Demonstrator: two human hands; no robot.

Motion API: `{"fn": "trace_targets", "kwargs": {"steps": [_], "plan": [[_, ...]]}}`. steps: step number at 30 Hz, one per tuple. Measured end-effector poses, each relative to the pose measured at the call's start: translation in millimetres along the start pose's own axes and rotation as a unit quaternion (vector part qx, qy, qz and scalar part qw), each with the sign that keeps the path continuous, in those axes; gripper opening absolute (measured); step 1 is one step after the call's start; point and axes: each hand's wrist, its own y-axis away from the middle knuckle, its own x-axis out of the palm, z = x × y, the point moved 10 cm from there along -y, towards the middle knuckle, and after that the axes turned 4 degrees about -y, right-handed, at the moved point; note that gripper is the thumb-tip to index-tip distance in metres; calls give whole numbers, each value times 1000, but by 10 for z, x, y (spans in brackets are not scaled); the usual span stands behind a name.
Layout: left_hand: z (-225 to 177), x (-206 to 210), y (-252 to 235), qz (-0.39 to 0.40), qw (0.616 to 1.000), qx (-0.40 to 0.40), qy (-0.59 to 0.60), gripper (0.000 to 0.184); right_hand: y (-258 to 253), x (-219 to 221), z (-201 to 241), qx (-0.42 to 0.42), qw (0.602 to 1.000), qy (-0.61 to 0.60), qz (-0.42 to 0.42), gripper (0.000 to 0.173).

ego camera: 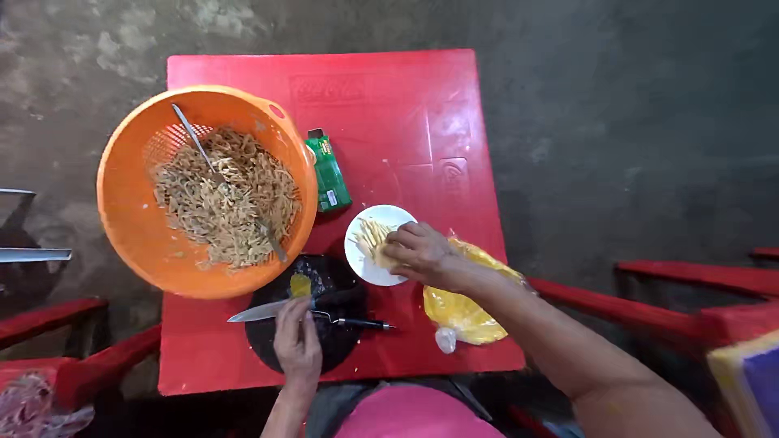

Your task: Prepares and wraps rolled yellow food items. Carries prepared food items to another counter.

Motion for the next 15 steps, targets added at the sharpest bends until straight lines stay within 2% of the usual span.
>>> {"fn": "trace_targets", "kwargs": {"steps": [3, 5, 8, 10, 12, 13, 15], "plan": [[-173, 405, -337, 86, 995, -20, 37, 34, -178, -264, -34, 15, 998, -20, -62, 35], [-71, 694, -546, 142, 983, -103, 56, 49, -420, -402, -173, 69, 994, -40, -75, 33], [169, 1065, -803, 166, 950, -230, 131, 69, -870, -255, -606, 204, 975, -89, 12, 38], [290, 1223, -931, 144, 917, -314, 197, 69, -1137, 5, -866, 270, 951, -128, 76, 47], [407, 1290, -1015, 75, 878, -380, 280, 60, -1378, 204, -992, 288, 940, -167, 79, 55], [464, 1328, -1041, 45, 861, -389, 325, 54, -1464, 289, -1048, 298, 936, -168, 78, 62], [510, 1393, -1077, 26, 838, -389, 382, 49, -1558, 374, -1104, 334, 925, -166, 76, 88]]}}
